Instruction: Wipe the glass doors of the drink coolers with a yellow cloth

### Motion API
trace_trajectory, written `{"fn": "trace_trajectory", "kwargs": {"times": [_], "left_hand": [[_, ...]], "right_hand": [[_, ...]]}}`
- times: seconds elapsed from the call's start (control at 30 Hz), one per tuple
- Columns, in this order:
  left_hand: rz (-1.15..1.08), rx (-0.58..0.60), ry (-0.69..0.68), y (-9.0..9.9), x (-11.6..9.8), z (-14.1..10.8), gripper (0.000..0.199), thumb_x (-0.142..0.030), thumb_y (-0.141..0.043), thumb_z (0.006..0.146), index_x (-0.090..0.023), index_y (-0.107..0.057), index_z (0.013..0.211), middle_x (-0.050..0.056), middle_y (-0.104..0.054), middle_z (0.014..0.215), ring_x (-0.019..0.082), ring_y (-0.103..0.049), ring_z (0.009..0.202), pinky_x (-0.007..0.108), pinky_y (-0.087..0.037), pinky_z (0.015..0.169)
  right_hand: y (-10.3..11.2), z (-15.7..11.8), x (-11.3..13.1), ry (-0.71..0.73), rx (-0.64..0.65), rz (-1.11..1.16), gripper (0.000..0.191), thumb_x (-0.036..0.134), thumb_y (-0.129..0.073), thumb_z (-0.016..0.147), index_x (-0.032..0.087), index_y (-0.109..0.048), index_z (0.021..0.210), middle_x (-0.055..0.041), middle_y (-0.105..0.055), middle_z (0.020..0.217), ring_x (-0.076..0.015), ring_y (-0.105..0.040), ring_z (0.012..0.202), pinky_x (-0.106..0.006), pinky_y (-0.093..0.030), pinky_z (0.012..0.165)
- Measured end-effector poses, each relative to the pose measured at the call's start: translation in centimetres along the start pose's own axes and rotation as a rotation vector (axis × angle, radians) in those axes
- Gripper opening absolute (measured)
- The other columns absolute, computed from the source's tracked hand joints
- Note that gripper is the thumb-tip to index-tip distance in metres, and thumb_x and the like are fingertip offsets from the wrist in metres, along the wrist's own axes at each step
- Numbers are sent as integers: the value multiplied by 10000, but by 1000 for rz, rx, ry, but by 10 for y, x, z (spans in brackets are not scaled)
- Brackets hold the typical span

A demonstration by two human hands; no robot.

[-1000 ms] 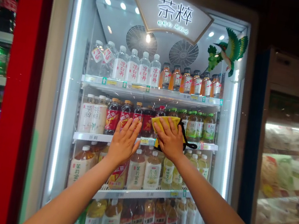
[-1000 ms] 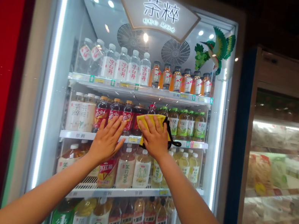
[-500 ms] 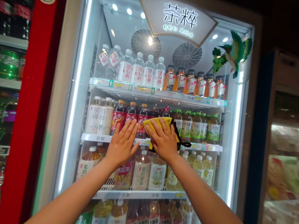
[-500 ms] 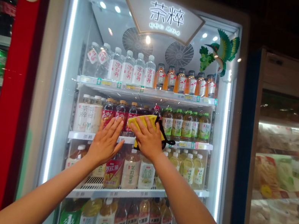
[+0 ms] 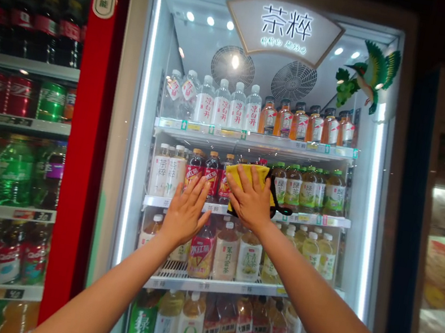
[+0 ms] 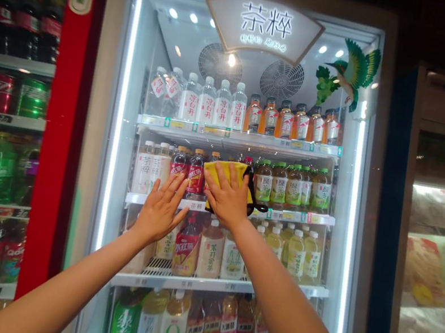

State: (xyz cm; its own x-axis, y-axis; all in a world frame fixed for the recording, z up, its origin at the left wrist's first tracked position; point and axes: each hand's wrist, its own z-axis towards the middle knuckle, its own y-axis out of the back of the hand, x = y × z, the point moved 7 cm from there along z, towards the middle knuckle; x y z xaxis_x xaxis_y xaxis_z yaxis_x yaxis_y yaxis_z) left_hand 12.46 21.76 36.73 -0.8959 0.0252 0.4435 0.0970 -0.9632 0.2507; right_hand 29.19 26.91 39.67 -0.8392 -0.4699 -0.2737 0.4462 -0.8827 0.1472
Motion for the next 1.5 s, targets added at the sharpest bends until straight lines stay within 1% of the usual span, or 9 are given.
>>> {"fn": "trace_trajectory", "kwargs": {"times": [0.13,0.27,0.4,0.53,0.73,0.93,1.23,1.37,1.5], "left_hand": [[17,3,-1,7,18,-4,798,-416,-448,1034,-177,-11,1658,135,-191,1715,284,-145,1600,535,-72,1307],[36,-13,34,17,48,-8,753,-393,-420,1043,-171,-49,1659,140,-208,1710,292,-156,1597,552,-84,1302],[33,-32,68,24,71,-12,746,-392,-429,1037,-189,-70,1660,135,-224,1708,302,-172,1594,572,-99,1296],[28,-30,85,23,84,-17,731,-369,-410,1040,-206,-56,1659,128,-240,1703,309,-192,1589,601,-126,1284],[21,-2,55,11,92,-28,760,-364,-418,1033,-215,-3,1653,119,-206,1709,306,-159,1595,611,-100,1284],[57,-59,66,2,93,-31,755,-359,-421,1032,-198,-28,1657,123,-220,1706,302,-159,1595,600,-74,1291],[135,-69,70,0,93,-35,772,-374,-455,1016,-179,-80,1661,128,-247,1701,283,-169,1596,550,-24,1298],[146,-57,72,1,94,-37,784,-417,-483,1002,-175,-129,1659,127,-291,1688,275,-178,1595,524,3,1302],[168,-36,82,2,93,-37,758,-403,-471,1004,-178,-156,1655,126,-306,1684,273,-184,1594,529,-43,1302]], "right_hand": [[3,-31,-5,205,73,1,537,333,-479,1015,396,-440,1546,-20,-422,1642,-296,-288,1546,-610,-169,1220],[7,-10,-25,-74,12,-14,547,295,-458,1008,368,-447,1549,-45,-395,1656,-313,-277,1547,-637,-207,1200],[0,32,12,-270,-89,14,546,314,-433,1018,352,-429,1563,-60,-356,1674,-364,-225,1556,-721,-218,1159],[-6,32,60,-70,1,27,522,384,-449,1032,369,-439,1553,-50,-376,1665,-359,-245,1553,-698,-236,1164],[1,-8,45,136,74,19,528,316,-503,1008,399,-468,1528,-14,-454,1621,-282,-338,1525,-578,-216,1215],[-8,41,54,-208,-107,46,546,299,-464,1004,355,-455,1547,-56,-382,1661,-358,-259,1548,-695,-202,1168],[-5,17,83,238,-40,89,480,297,-512,1002,361,-543,1477,-29,-509,1585,-284,-374,1484,-566,-198,1201],[-4,40,66,102,-127,104,440,297,-539,991,355,-603,1422,-66,-592,1506,-311,-459,1401,-582,-196,1176],[-12,71,103,28,-173,190,493,278,-562,960,339,-580,1449,-90,-557,1536,-351,-394,1446,-647,-143,1181]]}}
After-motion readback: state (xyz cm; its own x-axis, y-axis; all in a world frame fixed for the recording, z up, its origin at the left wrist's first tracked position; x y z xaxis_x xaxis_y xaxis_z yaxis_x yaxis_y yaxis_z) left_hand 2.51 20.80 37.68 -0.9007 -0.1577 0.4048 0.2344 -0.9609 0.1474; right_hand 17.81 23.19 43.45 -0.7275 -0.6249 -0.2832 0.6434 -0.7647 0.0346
